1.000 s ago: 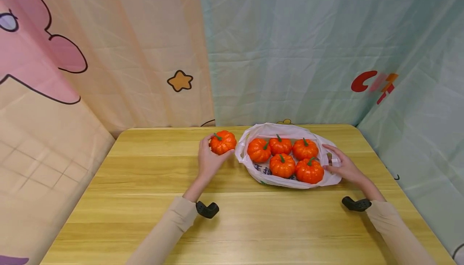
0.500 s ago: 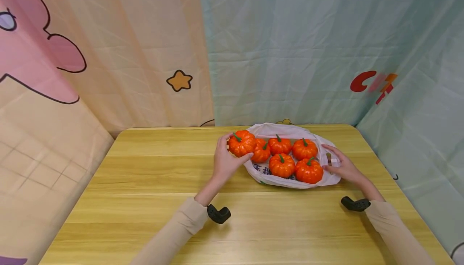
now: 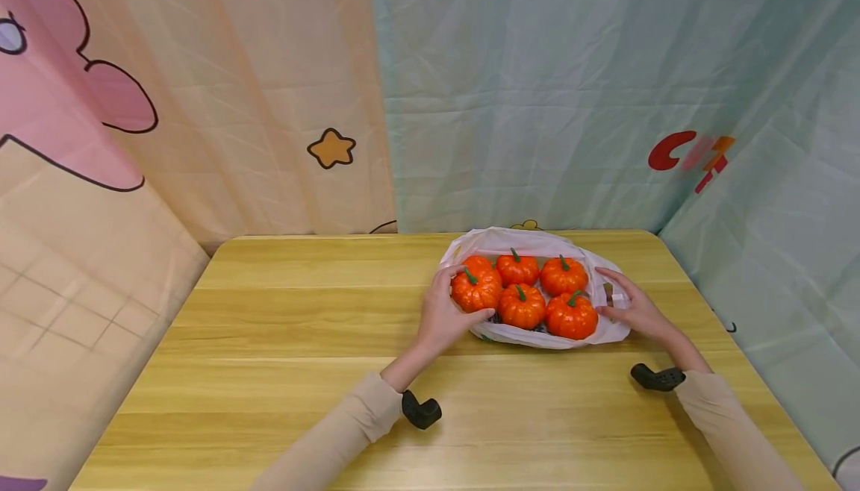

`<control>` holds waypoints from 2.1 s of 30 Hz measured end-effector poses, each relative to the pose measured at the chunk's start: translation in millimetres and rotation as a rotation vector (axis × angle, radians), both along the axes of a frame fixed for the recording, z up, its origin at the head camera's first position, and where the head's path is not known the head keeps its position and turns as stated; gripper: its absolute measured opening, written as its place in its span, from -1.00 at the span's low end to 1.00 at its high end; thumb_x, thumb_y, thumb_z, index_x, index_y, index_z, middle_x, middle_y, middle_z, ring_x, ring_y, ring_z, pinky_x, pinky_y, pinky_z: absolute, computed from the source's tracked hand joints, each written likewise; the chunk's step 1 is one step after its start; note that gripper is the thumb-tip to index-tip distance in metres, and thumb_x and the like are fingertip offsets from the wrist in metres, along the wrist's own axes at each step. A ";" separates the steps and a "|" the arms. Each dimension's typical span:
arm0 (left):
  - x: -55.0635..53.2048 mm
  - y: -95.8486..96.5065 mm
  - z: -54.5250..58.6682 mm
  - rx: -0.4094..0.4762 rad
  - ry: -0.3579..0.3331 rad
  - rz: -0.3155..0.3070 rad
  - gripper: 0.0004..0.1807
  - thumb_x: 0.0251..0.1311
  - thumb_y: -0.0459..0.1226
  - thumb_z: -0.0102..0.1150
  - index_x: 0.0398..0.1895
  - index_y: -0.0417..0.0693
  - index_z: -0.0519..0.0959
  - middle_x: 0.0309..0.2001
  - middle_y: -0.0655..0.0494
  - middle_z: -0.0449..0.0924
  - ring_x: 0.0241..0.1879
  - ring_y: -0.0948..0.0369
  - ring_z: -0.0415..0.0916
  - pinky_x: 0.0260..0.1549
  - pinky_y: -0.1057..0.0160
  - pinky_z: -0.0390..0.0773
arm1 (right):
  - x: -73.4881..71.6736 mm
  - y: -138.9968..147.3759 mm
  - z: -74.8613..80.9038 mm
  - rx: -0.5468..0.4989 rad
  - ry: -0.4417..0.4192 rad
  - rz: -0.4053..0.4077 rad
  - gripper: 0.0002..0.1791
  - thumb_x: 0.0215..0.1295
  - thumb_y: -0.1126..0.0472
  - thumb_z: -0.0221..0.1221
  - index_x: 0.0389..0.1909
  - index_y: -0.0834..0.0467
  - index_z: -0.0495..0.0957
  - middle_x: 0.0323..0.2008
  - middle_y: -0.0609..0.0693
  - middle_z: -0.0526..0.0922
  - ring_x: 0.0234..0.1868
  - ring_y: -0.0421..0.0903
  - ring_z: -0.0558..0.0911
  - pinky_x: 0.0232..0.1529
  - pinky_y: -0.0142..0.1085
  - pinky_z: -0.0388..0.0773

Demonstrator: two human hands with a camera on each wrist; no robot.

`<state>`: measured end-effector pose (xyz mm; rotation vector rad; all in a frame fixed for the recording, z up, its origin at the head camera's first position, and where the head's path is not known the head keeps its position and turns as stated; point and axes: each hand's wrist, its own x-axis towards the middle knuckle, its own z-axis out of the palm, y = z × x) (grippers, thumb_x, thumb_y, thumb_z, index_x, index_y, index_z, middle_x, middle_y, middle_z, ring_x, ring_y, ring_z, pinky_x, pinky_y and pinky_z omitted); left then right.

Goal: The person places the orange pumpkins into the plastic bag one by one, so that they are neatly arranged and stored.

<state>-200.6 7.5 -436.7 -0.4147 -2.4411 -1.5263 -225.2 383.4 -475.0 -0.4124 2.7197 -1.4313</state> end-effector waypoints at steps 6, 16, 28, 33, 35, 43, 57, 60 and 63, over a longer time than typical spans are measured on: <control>1.3 0.7 -8.3 -0.086 -0.008 -0.030 -0.16 -0.22 -0.11 0.55 0.18 -0.11 0.37 0.17 -0.03 0.46 0.16 0.03 0.44 0.19 0.03 0.45 | -1.2 0.9 -1.3 -0.009 -0.002 0.002 -0.16 0.21 0.31 0.25 0.45 0.20 0.03 0.44 0.42 -0.08 0.39 0.47 -0.11 0.19 0.52 -0.17; 1.6 3.5 -16.9 -0.144 0.053 -0.073 -0.17 -0.22 -0.09 0.56 0.20 -0.04 0.39 0.19 0.03 0.46 0.16 0.05 0.47 0.16 0.04 0.48 | -0.8 0.3 -0.5 -0.018 0.004 0.005 -0.15 0.18 0.39 0.23 0.44 0.26 0.01 0.44 0.43 -0.07 0.38 0.48 -0.09 0.19 0.53 -0.16; 4.0 4.7 -19.1 -0.224 0.006 -0.006 -0.09 -0.23 0.04 0.54 0.26 0.04 0.34 0.19 0.04 0.51 0.10 0.03 0.53 0.00 -0.02 0.54 | 1.3 -1.5 2.8 -0.003 -0.012 -0.011 -0.15 0.18 0.35 0.25 0.44 0.23 0.04 0.44 0.42 -0.06 0.41 0.46 -0.09 0.20 0.51 -0.15; 4.2 4.6 -19.0 -0.228 -0.046 0.014 -0.08 -0.28 0.06 0.55 0.21 0.07 0.32 0.13 0.02 0.55 0.05 0.03 0.56 -0.02 0.01 0.54 | 0.7 -1.0 1.5 0.007 -0.008 -0.016 -0.15 0.17 0.36 0.26 0.44 0.23 0.05 0.44 0.41 -0.04 0.40 0.45 -0.07 0.21 0.50 -0.13; 4.0 4.7 -18.3 -0.224 -0.054 0.015 -0.08 -0.29 0.06 0.55 0.21 0.08 0.33 0.13 0.03 0.55 0.06 0.04 0.55 0.00 0.01 0.53 | 0.8 -0.9 1.6 0.004 -0.006 -0.009 -0.14 0.17 0.37 0.26 0.44 0.24 0.04 0.44 0.42 -0.04 0.40 0.46 -0.08 0.20 0.51 -0.14; 2.8 5.8 -14.2 -0.213 -0.040 0.011 -0.10 -0.27 0.06 0.54 0.22 0.05 0.35 0.15 0.05 0.54 0.07 0.06 0.54 0.02 0.02 0.52 | 1.6 0.0 1.7 0.003 0.007 -0.001 -0.15 0.17 0.35 0.26 0.44 0.26 0.04 0.43 0.43 -0.04 0.39 0.48 -0.08 0.19 0.52 -0.14; -15.9 35.2 20.0 -0.165 0.029 0.023 -0.14 -0.18 0.09 0.49 0.23 0.07 0.35 0.17 0.13 0.45 0.19 0.13 0.31 0.13 0.05 0.43 | -1.8 2.6 -1.3 0.015 -0.009 -0.008 -0.16 0.20 0.30 0.25 0.44 0.24 0.04 0.44 0.41 -0.06 0.40 0.45 -0.09 0.20 0.51 -0.15; -20.1 47.9 24.5 -0.183 0.044 0.017 -0.14 -0.17 0.09 0.48 0.23 0.05 0.34 0.17 0.11 0.44 0.21 0.13 0.31 0.16 0.06 0.40 | -2.1 2.6 -1.5 0.013 -0.006 -0.008 -0.16 0.20 0.30 0.25 0.44 0.24 0.04 0.44 0.41 -0.05 0.40 0.45 -0.09 0.21 0.51 -0.15; -22.7 60.8 25.8 -0.195 0.042 0.006 -0.13 -0.17 0.08 0.48 0.25 0.05 0.35 0.16 0.10 0.45 0.18 0.13 0.31 0.14 0.07 0.41 | -2.0 2.0 -1.7 0.014 0.004 -0.008 -0.17 0.20 0.30 0.26 0.44 0.23 0.06 0.44 0.41 -0.04 0.40 0.45 -0.08 0.20 0.51 -0.15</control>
